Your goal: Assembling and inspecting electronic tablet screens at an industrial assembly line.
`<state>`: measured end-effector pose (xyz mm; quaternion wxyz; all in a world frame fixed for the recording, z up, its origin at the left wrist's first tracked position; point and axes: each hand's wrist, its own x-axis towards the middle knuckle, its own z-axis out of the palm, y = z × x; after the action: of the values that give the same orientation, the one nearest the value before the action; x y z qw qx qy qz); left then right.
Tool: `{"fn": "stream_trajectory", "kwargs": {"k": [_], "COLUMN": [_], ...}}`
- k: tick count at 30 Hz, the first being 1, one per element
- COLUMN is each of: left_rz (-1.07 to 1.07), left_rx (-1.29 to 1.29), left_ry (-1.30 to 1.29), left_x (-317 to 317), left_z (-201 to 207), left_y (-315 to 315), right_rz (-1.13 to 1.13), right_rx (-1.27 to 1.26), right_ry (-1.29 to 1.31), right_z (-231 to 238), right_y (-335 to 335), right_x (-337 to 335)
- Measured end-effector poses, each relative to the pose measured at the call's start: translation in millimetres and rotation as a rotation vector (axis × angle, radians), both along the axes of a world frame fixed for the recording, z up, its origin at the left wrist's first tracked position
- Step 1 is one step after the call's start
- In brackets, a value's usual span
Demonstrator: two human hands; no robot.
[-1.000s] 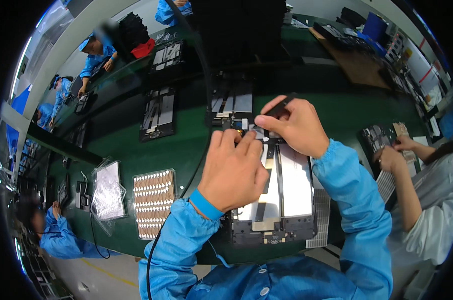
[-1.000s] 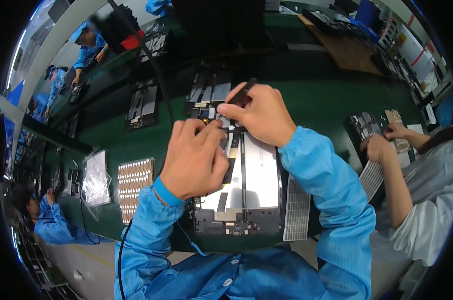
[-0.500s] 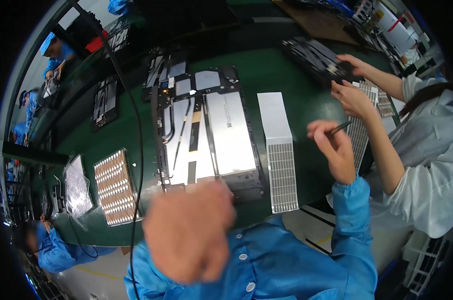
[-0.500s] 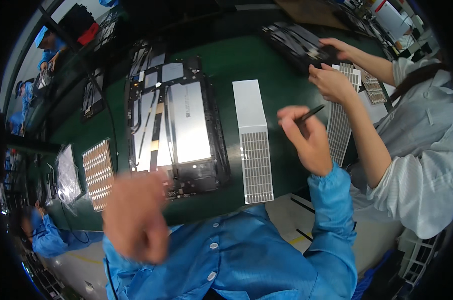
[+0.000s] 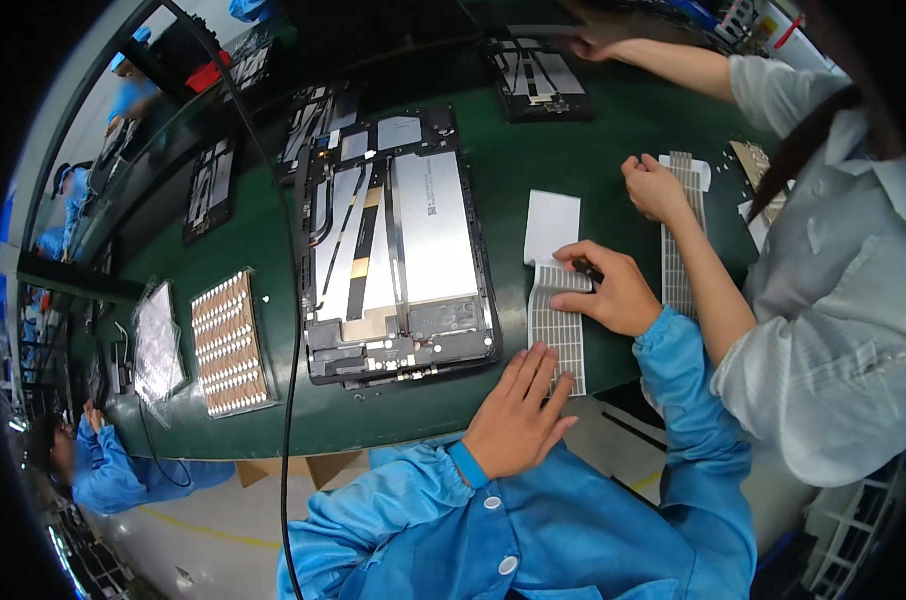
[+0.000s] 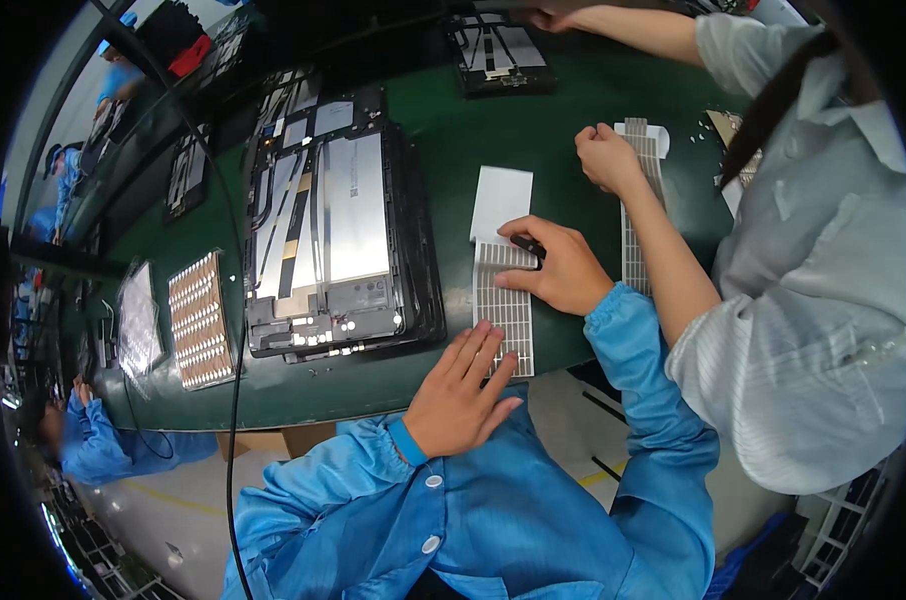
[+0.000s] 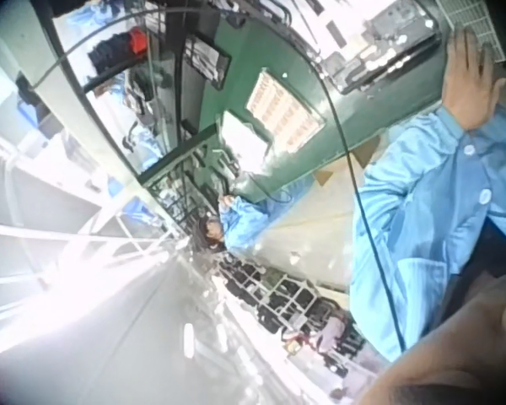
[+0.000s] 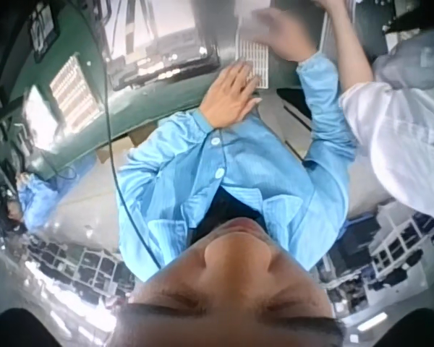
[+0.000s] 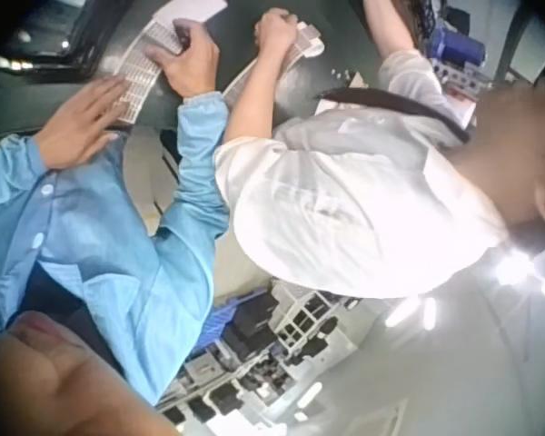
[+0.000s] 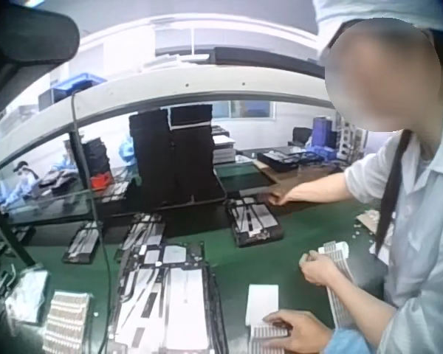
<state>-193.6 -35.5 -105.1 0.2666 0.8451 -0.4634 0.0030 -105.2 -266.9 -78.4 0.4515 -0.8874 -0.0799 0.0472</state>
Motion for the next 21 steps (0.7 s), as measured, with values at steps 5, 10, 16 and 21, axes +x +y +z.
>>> {"fn": "stream_trajectory", "kwargs": {"k": [5, 10, 16, 21], "left_rz": [0.038, 0.199, 0.136, 0.317], "left_rx": [-0.287, -0.595, -0.644, -0.865], "left_ry": [0.027, -0.018, 0.618, 1.055], "left_x": [3.1, 3.5, -1.8, -11.8], "left_z": [25.3, 64.0, 61.6, 48.1], "left_y": [6.0, -6.7, 13.3, 16.1], "right_rz": [-0.164, -0.133, -0.121, -0.217], "right_rx": [0.234, 0.208, 0.338, 0.545], "right_ry": [-0.061, -0.082, -0.100, 0.234], "right_z": [15.4, 61.6, 69.2, 58.0], "right_y": [11.2, 24.4, 37.2, 41.2], "right_x": [-40.3, -103.9, -134.7, -144.7]}}
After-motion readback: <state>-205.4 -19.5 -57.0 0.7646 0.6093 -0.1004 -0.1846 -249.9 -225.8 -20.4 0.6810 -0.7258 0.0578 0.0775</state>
